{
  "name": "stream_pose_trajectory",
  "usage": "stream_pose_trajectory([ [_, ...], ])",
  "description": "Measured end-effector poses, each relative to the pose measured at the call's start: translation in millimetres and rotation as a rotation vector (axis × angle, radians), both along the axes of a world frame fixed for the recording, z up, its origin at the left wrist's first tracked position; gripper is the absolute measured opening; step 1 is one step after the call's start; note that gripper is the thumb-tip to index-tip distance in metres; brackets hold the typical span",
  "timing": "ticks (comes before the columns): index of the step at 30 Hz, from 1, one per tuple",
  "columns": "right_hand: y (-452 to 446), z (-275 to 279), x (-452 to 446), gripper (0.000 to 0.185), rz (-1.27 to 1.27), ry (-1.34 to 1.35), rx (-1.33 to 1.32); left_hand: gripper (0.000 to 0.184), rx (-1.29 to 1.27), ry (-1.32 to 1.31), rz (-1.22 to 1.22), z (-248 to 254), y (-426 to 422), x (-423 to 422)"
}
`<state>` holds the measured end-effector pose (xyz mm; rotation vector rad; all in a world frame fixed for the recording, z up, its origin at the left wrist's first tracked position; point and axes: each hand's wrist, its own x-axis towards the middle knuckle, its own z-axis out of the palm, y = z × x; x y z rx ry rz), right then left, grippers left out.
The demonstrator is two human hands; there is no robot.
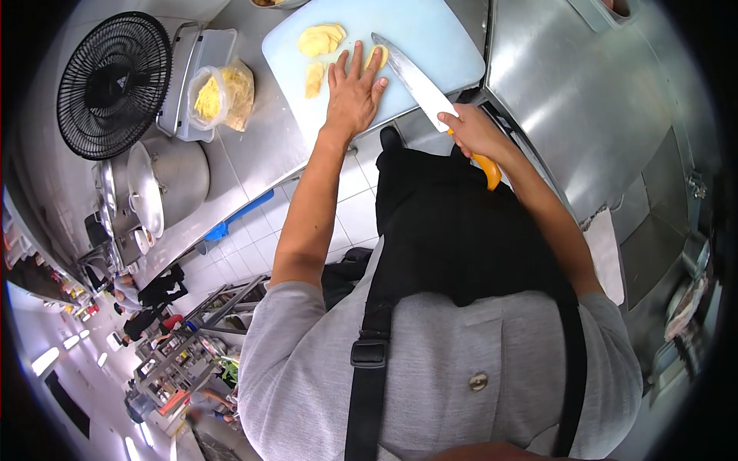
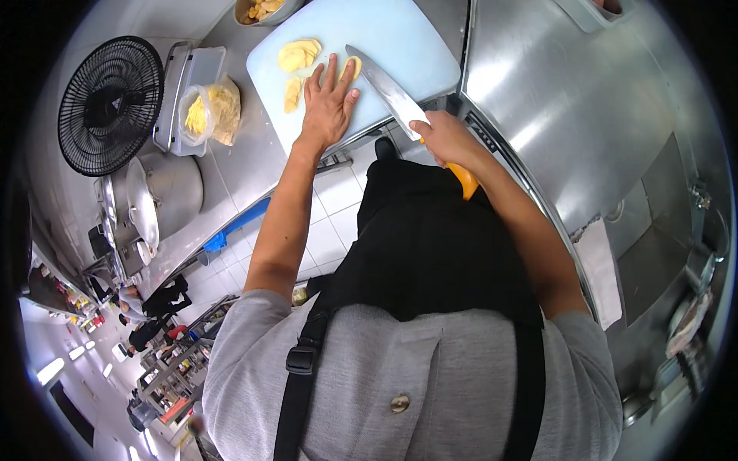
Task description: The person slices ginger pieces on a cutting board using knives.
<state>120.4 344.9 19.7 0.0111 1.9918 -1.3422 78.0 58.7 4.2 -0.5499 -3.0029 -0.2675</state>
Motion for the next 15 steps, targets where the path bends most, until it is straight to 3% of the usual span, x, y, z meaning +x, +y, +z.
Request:
stream_pose_trajectory([
  [15,11.1,8.6,-3.3,0.040,-0.009,-0.120,-0.057,0.064,0.041,-0.032,0.023,9.0,-4.0,25.1],
])
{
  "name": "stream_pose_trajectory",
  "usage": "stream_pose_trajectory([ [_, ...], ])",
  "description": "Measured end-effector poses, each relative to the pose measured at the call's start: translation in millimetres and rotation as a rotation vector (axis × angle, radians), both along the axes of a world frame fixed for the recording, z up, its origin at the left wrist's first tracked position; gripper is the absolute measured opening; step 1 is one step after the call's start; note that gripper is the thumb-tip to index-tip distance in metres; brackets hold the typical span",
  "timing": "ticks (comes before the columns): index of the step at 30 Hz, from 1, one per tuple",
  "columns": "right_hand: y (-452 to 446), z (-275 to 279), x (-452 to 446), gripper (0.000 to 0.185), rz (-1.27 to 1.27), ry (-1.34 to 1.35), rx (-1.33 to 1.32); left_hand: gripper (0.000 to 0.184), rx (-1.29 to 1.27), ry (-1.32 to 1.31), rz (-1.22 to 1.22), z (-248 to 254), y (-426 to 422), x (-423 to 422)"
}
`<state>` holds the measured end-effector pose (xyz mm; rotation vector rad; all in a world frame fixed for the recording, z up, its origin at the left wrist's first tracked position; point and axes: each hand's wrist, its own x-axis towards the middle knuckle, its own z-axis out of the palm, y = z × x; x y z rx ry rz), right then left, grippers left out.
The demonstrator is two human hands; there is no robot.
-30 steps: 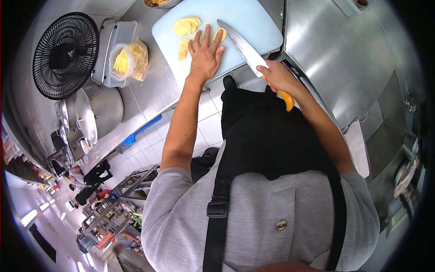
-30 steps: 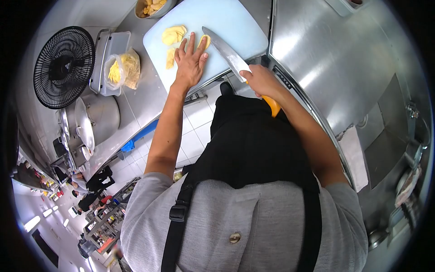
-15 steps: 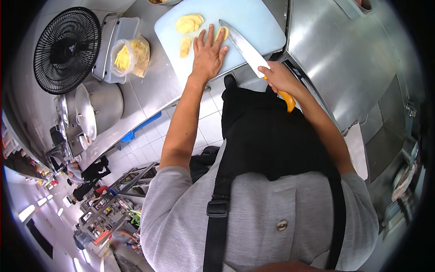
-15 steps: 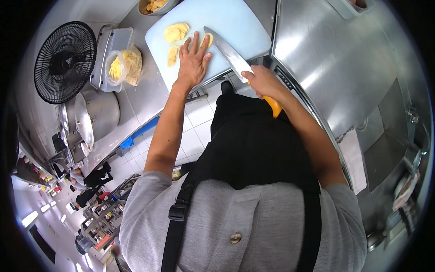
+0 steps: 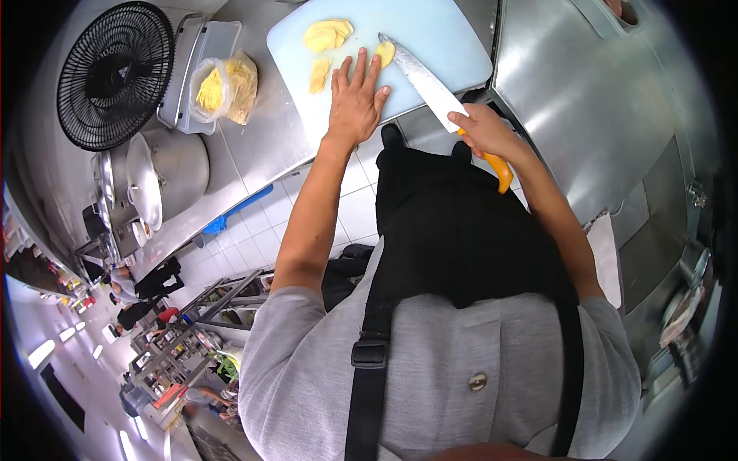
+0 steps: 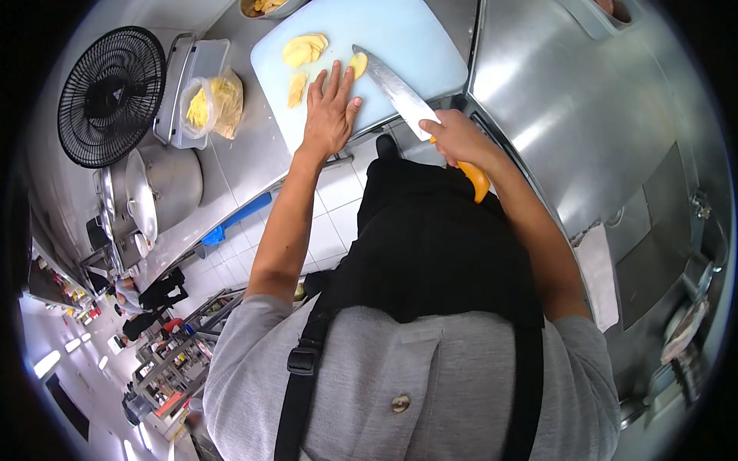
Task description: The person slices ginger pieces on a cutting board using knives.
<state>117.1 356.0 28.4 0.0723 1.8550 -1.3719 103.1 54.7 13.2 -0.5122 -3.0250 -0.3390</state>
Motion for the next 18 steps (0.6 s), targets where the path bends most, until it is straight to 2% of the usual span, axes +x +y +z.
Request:
stream_pose_trajectory([
  [13,5.8,15.0,10.3,0.038,-0.042,0.036,0.063,0.065,-0.042,0.032,0.014,1.3,4.5,-2.9],
  [16,10.2,8.7,11.6,0.038,-0.082,0.070,0.072,0.065,0.054,0.015,0.053,6.4,13.7,-4.4],
  [18,14.7,6.0,10.2,0.038,-0.124,0.092,0.079,0.063,-0.043,0.050,0.047,3.2,16.9,-3.5],
])
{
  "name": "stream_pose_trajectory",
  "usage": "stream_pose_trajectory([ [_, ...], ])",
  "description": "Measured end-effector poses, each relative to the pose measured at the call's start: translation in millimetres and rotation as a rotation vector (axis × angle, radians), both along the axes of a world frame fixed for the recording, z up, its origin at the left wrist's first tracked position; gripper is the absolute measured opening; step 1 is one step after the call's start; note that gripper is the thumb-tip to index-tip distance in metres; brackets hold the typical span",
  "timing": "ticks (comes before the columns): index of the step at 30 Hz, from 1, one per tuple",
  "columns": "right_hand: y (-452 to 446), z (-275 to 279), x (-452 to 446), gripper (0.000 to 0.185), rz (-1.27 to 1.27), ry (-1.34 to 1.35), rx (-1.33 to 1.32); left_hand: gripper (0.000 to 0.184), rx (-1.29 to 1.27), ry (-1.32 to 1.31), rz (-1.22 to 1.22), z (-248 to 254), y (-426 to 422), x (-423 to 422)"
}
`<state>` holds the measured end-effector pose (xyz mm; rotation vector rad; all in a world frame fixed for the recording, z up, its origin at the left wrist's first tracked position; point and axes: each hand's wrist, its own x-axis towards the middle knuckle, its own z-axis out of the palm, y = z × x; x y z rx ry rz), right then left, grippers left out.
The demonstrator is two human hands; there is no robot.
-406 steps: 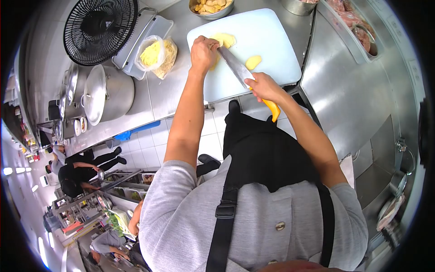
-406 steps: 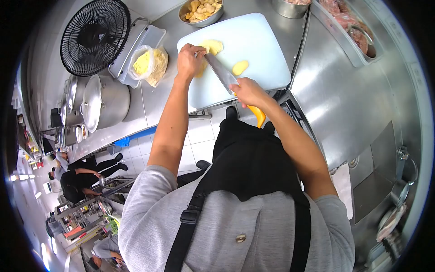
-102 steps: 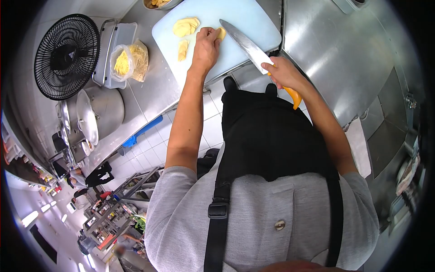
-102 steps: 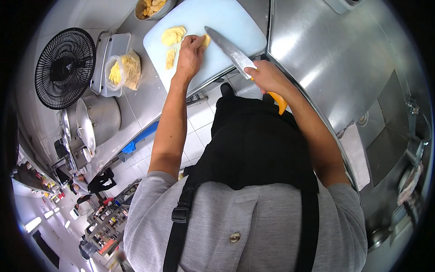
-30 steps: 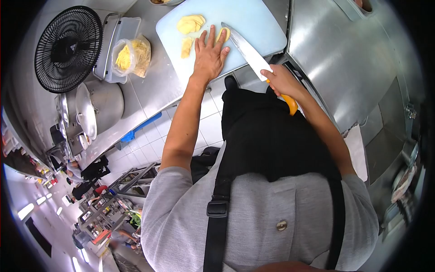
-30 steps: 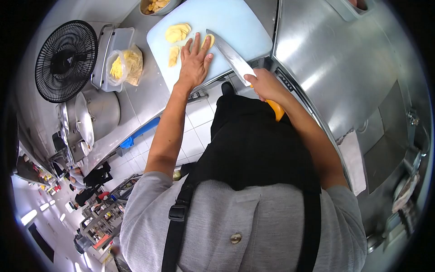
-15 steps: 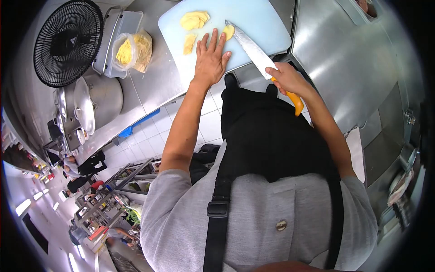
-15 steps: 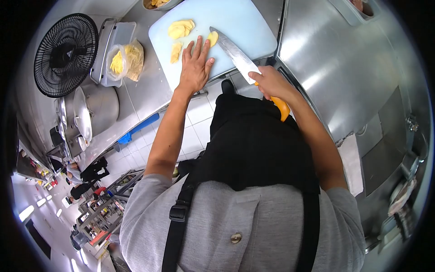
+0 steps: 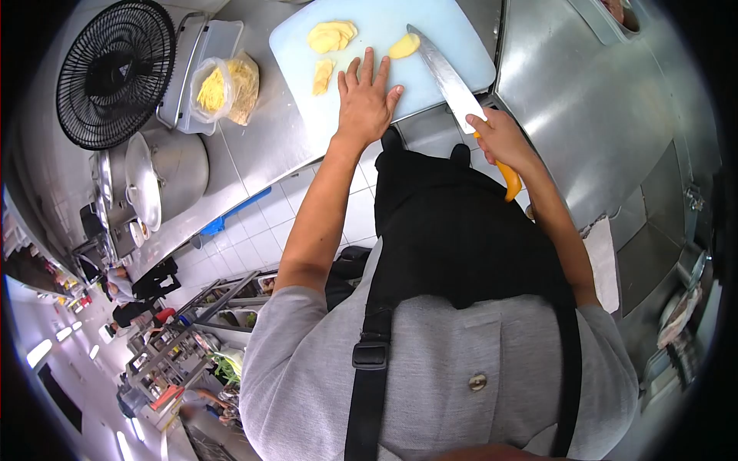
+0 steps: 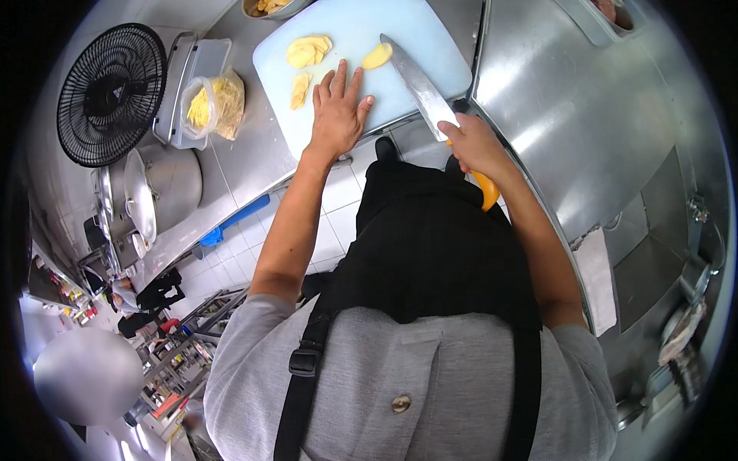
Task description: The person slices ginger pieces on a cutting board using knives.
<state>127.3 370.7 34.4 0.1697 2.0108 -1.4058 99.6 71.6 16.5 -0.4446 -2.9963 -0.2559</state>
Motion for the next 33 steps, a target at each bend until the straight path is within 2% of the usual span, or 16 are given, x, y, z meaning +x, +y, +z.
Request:
stream_pose_trajectory([
  [1,0.3,0.8,-0.2,0.039,0.017,-0.006,-0.001,0.063,-0.049,0.016,-0.004,-1.3,0.7,-0.5],
  [7,2.9,4.0,-5.4,0.043,0.055,-0.001,0.024,0.059,0.279,0.059,-0.002,3.3,11.0,-14.2],
  [10,8.9,2.8,-6.9,0.043,0.030,-0.004,0.015,0.060,0.063,0.031,-0.050,-9.2,17.9,-20.7],
  [16,24.3,3.1,-6.7,0.035,-0.031,-0.015,-0.001,0.058,0.162,0.073,-0.021,-4.6,27.6,-16.0],
  [25,17.9,6.5,2.5,0.037,-0.027,-0.056,-0.041,0.056,0.198,-0.129,0.066,17.3,32.1,-24.0],
  [28,17.2,9.6,0.2,0.041,-0.008,-0.069,-0.024,0.056,0.168,0.023,0.015,7.0,31.6,-28.4],
  [33,16.8,8.1,0.8,0.043,0.005,-0.057,-0.020,0.059,0.096,0.028,-0.050,-6.5,26.6,-29.6],
])
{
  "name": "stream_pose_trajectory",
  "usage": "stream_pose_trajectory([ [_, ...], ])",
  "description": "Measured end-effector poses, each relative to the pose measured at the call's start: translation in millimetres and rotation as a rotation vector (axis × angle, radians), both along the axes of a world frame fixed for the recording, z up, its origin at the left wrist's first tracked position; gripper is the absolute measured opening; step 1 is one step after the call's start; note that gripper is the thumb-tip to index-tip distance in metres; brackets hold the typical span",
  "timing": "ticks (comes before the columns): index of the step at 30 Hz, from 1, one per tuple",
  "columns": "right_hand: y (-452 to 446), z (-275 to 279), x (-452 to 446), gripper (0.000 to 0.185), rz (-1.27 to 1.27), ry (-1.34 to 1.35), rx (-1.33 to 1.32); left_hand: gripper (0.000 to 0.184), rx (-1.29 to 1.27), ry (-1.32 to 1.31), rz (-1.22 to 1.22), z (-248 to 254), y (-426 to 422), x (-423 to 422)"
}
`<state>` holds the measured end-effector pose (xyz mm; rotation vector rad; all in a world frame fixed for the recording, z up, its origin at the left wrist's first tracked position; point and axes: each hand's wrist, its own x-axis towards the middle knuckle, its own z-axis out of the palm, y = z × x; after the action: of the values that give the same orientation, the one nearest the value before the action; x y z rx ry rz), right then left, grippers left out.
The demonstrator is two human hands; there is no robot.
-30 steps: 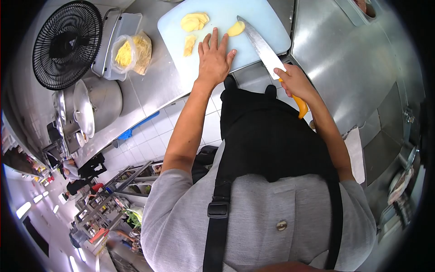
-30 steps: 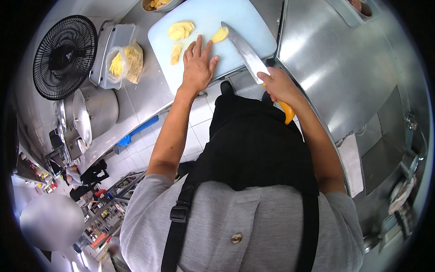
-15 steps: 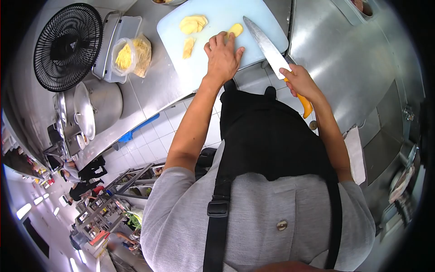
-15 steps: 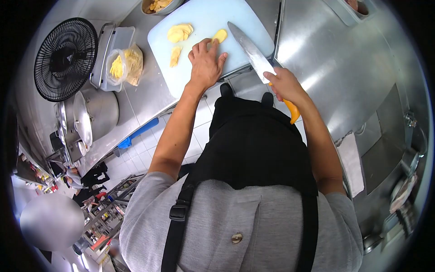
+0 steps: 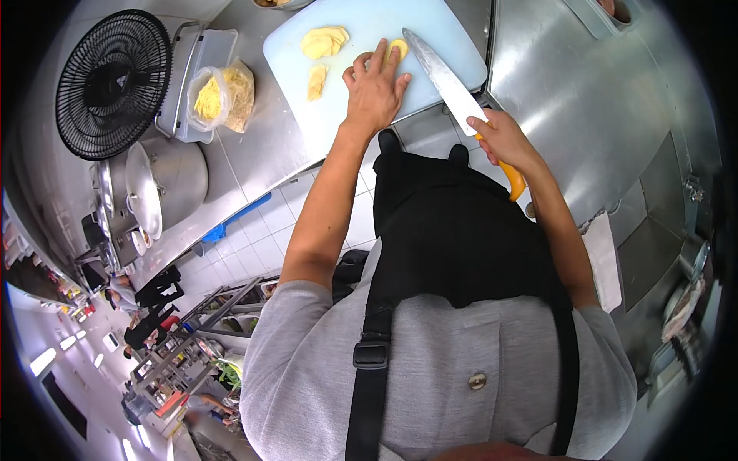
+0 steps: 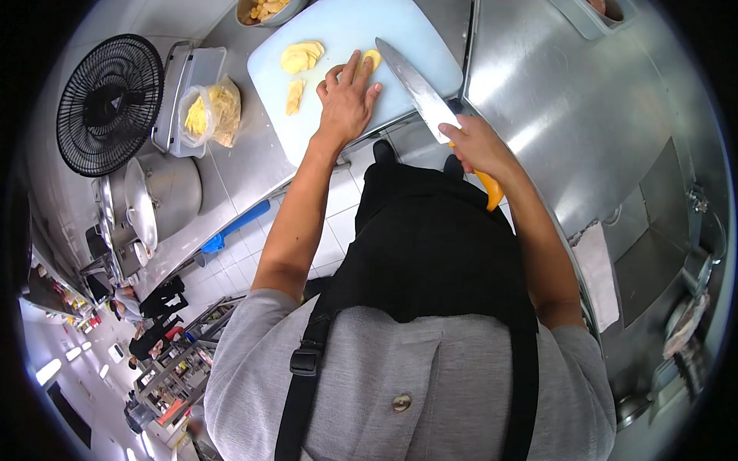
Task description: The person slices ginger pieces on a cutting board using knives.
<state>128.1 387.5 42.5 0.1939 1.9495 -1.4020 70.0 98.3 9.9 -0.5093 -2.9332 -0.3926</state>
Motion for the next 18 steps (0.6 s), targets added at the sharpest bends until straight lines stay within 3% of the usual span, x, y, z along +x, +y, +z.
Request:
stream_pose_trajectory([
  [3,-2.4,-1.8,1.0,0.036,-0.013,0.022,-0.002,0.060,0.000,0.009,-0.009,-0.6,-0.1,1.0],
  [18,-20.1,-0.5,-1.0,0.039,0.030,0.092,0.106,0.060,-0.003,0.004,-0.017,-2.8,-3.3,1.3],
])
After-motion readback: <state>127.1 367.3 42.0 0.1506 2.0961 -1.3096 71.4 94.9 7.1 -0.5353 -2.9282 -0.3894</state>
